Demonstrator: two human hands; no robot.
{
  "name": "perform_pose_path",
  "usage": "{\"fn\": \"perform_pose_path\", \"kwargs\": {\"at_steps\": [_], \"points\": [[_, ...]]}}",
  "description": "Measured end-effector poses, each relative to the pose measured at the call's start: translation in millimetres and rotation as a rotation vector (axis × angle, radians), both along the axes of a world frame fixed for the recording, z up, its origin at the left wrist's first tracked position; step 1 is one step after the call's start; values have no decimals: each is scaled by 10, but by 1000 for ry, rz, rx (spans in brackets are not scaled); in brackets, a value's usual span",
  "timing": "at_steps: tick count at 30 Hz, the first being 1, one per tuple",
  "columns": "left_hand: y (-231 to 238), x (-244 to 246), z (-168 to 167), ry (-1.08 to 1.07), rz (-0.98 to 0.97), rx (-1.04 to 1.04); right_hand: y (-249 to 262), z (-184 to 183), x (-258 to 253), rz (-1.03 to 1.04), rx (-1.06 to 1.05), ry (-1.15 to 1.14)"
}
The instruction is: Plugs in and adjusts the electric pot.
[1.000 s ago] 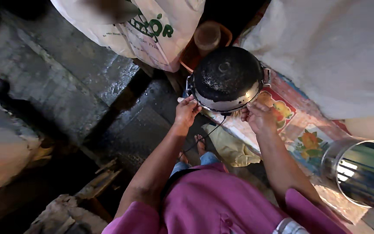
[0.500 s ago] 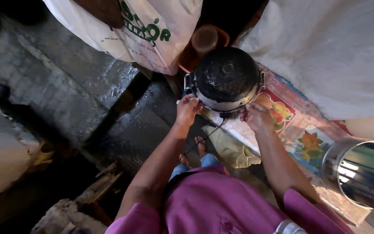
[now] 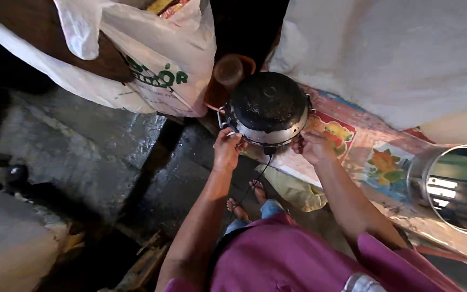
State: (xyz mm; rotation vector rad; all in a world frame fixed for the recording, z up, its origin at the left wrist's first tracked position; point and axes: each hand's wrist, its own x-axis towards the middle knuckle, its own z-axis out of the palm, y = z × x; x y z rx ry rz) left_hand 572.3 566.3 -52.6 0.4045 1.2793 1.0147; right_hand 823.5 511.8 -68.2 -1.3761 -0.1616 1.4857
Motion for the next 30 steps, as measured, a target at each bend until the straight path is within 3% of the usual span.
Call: {"fn": "perform_pose_path", "kwargs": {"at_steps": [21, 30], "points": [[-59, -87, -246, 26, -6, -104, -116, 4, -113, 83, -100, -56], [-59, -66, -201, 19, -20, -34, -124, -77, -137, 29, 23, -12]]}}
